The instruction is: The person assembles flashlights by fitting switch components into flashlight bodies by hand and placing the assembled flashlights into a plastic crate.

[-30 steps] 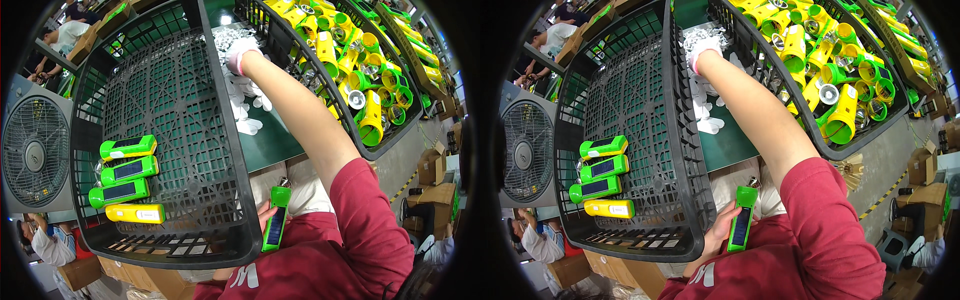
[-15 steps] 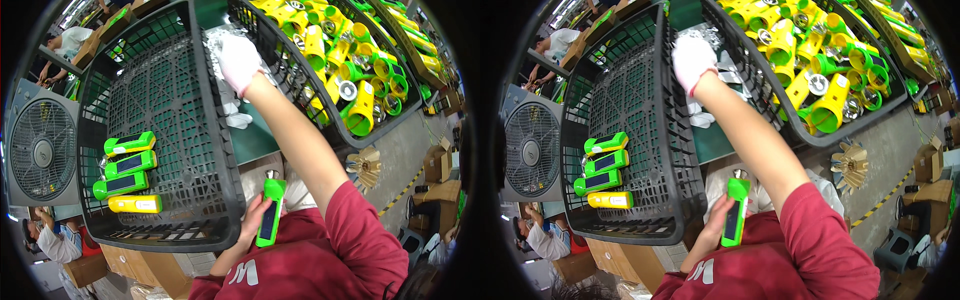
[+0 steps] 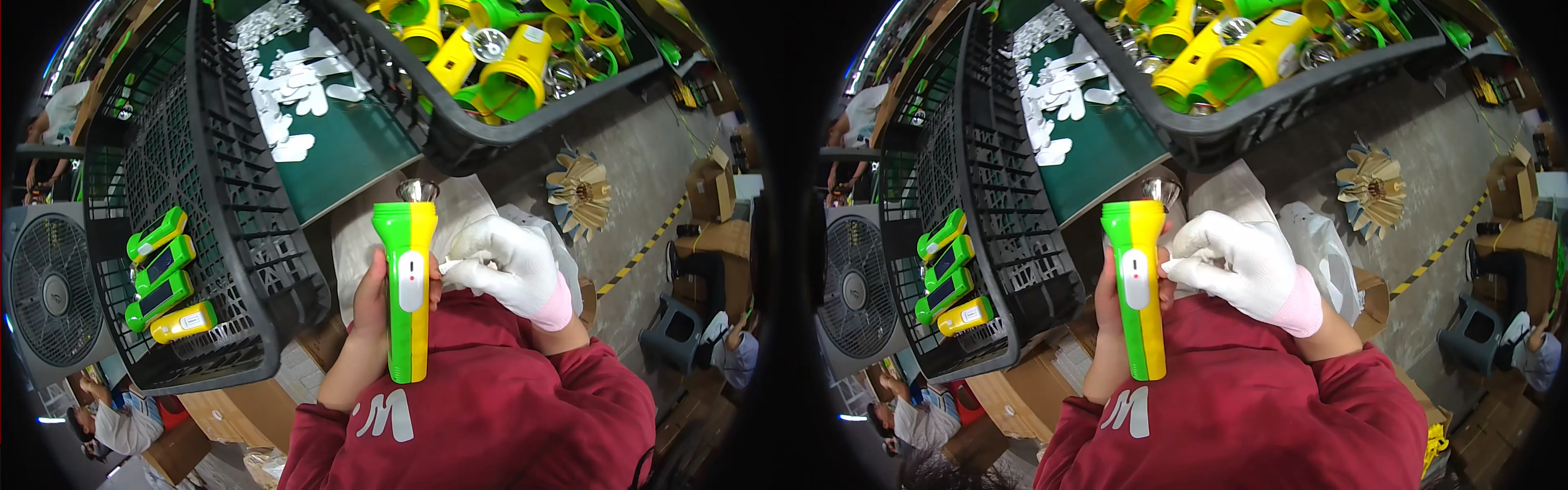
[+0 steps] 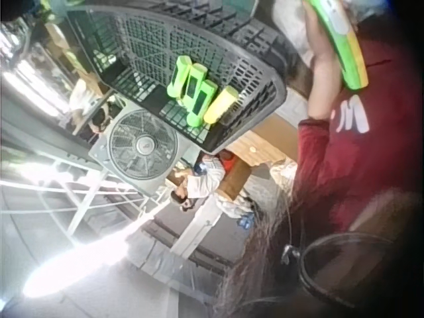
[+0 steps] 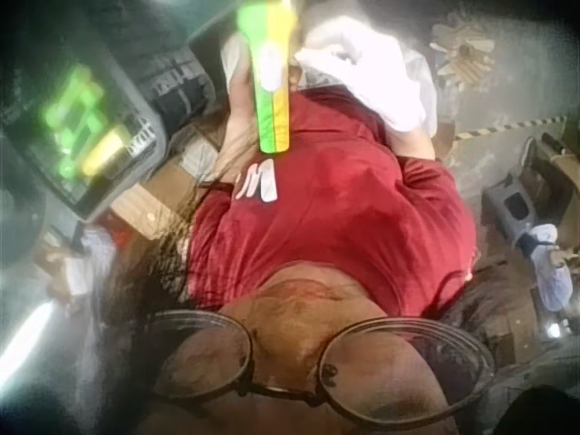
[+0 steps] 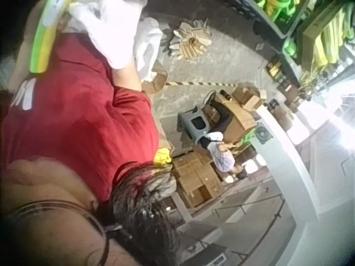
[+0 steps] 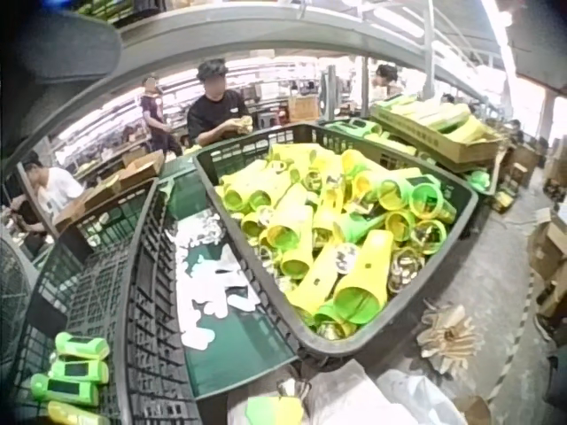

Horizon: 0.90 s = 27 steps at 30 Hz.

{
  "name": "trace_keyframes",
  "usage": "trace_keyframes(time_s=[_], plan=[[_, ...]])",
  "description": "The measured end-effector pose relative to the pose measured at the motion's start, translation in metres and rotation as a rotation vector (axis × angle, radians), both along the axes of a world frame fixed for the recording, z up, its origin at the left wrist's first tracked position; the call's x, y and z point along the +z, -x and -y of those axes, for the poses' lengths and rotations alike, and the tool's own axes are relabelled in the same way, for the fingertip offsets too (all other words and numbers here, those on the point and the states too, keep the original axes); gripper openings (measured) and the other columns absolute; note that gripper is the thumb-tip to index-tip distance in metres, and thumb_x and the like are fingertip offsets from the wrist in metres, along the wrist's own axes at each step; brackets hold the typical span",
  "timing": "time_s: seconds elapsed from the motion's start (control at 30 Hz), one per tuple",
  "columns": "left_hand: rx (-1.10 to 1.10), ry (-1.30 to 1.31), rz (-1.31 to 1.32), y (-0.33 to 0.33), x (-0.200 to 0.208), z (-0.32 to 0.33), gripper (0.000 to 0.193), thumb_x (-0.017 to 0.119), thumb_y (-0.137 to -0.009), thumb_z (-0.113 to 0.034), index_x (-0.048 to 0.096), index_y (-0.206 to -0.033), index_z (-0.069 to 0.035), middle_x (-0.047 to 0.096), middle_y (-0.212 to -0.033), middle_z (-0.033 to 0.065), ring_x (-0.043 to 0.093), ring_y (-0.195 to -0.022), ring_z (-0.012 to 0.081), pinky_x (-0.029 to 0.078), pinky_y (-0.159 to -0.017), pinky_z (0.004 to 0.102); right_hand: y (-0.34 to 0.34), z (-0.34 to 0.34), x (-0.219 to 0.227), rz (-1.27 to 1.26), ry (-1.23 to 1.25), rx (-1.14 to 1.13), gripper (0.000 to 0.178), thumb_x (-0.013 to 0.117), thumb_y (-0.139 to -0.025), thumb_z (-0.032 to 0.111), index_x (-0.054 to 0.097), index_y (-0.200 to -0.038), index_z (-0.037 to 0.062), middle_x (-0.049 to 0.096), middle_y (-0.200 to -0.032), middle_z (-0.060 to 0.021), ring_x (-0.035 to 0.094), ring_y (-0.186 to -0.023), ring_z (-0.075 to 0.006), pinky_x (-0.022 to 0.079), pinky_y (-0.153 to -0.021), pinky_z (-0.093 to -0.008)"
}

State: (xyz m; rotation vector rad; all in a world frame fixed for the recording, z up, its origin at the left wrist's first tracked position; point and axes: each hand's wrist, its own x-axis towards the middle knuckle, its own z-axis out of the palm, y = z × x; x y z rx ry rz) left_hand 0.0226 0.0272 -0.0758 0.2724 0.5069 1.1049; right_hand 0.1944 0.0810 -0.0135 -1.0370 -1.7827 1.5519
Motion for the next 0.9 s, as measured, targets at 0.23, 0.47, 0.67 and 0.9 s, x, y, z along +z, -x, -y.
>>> trace_keyframes(time_s=[0.23,0.47,0.67,0.9], plan=[[0.122,0.267,0.028,-0.027,0.026,-0.008,0.081,0.026,-0.079,-0.069,0.037,-0.123,-0.002,0.052,-0.085,0.0074,0.050,-0.068,0.0130,0.042,-0.059,0.0232,-0.013,-0.010,-0.011,-0.211,-0.248,-0.052,0.010,0.064,-0.071,0.007,0.059,-0.077,0.0007,0.059,-0.073,-0.0060,0.056,-0.058,-0.0122,0.042,-0.053,-0.0233],[-0.043,-0.033,-0.070,-0.024,0.011,0.004,0.062,0.053,-0.079,-0.049,0.039,-0.118,-0.003,0.052,-0.083,0.0096,0.049,-0.066,0.0167,0.041,-0.059,0.0268,-0.015,-0.006,-0.030,-0.276,-0.015,-0.022,0.009,0.061,-0.072,0.005,0.059,-0.079,0.0006,0.056,-0.076,-0.0066,0.056,-0.067,-0.0129,0.043,-0.059,-0.0249],[-0.012,0.061,-0.113,-0.024,0.010,0.004,0.055,0.048,-0.081,-0.046,0.042,-0.115,-0.003,0.054,-0.090,0.0127,0.052,-0.072,0.0204,0.042,-0.063,0.0288,-0.016,-0.002,-0.018,-0.436,0.444,-0.041,0.007,0.060,-0.070,-0.005,0.057,-0.076,-0.0023,0.054,-0.080,-0.0068,0.055,-0.070,-0.0128,0.042,-0.062,-0.0230],[-0.038,0.055,0.058,-0.021,0.012,0.004,0.053,0.032,-0.088,-0.047,0.045,-0.112,-0.003,0.055,-0.086,0.0133,0.052,-0.072,0.0223,0.041,-0.066,0.0299,-0.014,-0.007,-0.021,-0.198,-0.048,-0.034,0.005,0.062,-0.068,-0.001,0.061,-0.073,0.0003,0.054,-0.076,-0.0052,0.051,-0.067,-0.0103,0.038,-0.057,-0.0213]])
